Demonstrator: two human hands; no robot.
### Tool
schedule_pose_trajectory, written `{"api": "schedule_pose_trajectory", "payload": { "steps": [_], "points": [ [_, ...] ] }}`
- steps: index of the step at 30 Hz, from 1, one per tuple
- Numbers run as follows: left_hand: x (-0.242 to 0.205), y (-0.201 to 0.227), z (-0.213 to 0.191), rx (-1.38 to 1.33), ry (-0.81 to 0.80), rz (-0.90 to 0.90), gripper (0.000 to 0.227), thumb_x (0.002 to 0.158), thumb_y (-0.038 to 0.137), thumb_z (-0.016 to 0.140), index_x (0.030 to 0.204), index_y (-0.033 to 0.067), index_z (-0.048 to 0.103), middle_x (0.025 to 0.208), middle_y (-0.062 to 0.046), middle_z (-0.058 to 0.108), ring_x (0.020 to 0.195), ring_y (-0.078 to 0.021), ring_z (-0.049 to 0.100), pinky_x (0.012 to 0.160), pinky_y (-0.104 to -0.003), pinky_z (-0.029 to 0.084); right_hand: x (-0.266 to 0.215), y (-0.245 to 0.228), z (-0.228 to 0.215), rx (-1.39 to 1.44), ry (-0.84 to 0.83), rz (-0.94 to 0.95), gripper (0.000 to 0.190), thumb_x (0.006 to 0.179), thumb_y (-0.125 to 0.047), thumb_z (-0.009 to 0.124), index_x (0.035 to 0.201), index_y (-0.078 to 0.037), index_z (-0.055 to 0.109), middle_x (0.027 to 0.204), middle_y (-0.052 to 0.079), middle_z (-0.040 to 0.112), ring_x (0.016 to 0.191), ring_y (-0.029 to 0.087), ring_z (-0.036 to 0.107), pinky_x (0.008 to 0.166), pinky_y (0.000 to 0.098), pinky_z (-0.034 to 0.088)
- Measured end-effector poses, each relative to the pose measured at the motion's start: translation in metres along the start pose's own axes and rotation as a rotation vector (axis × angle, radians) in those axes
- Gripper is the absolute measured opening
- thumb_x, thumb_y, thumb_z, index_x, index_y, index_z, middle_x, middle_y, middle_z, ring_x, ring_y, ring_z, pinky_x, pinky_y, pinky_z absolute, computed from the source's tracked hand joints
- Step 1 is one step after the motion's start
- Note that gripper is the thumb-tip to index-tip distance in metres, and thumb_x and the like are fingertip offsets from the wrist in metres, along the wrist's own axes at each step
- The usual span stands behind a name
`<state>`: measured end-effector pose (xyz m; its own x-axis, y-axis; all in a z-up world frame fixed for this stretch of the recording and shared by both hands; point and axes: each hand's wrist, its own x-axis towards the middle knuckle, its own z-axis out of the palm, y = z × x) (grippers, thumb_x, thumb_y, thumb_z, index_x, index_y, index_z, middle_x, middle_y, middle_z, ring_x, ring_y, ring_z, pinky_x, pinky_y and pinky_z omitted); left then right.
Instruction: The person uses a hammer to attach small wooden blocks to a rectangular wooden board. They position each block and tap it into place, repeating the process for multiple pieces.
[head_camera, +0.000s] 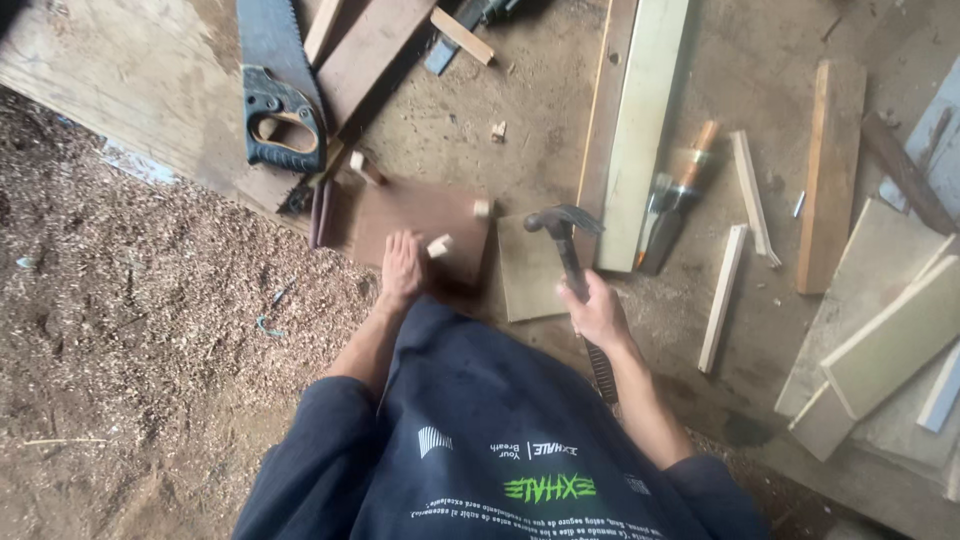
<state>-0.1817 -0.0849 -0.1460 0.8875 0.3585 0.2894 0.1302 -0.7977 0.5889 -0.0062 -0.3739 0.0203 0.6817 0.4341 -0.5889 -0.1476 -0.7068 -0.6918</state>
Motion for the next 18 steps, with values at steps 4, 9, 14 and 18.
{"api": "schedule_pose_trajectory", "payload": {
  "steps": [4,9,14,18],
  "points": [
    [0.017,0.015,0.007,0.109,0.038,-0.259,0.024,0.098,0.025,0.065,0.103,0.0035,0.055,0.097,-0.017,0.056,0.092,-0.035,0.055,0.081,-0.048,0.043,-0.017,0.005,-0.003,-0.091,-0.033,0.026,0.027,0.093,-0.026,0.069,0.113,-0.009,0.065,0.064,0.001,0.066,0.043,0.01,0.058,0.041,0.0307,0.045],
    [0.033,0.034,-0.019,0.271,-0.066,-0.283,0.035,0.094,0.03,0.07,0.113,0.0047,0.057,0.103,-0.014,0.059,0.096,-0.0319,0.057,0.078,-0.045,0.044,-0.024,0.032,0.003,-0.135,-0.082,-0.04,0.031,0.094,-0.028,0.07,0.116,-0.007,0.063,0.065,0.002,0.066,0.044,0.01,0.059,0.043,0.0289,0.046],
    [0.007,0.055,-0.031,0.077,0.134,-0.199,0.038,0.088,0.025,0.074,0.115,0.0022,0.059,0.107,-0.015,0.058,0.099,-0.0331,0.056,0.085,-0.045,0.046,-0.014,0.051,0.027,-0.028,-0.168,0.038,0.03,0.095,-0.025,0.07,0.118,-0.006,0.064,0.063,0.004,0.063,0.042,0.01,0.057,0.039,0.0299,0.045],
    [-0.013,0.048,-0.004,-0.004,-0.052,-0.165,0.04,0.079,0.009,0.073,0.117,0.0041,0.062,0.115,-0.014,0.062,0.107,-0.0343,0.058,0.093,-0.044,0.048,0.009,0.062,0.034,0.146,-0.225,0.059,0.035,0.094,-0.018,0.071,0.125,-0.004,0.066,0.065,0.001,0.061,0.046,0.009,0.056,0.038,0.0287,0.048]
  ]
}}
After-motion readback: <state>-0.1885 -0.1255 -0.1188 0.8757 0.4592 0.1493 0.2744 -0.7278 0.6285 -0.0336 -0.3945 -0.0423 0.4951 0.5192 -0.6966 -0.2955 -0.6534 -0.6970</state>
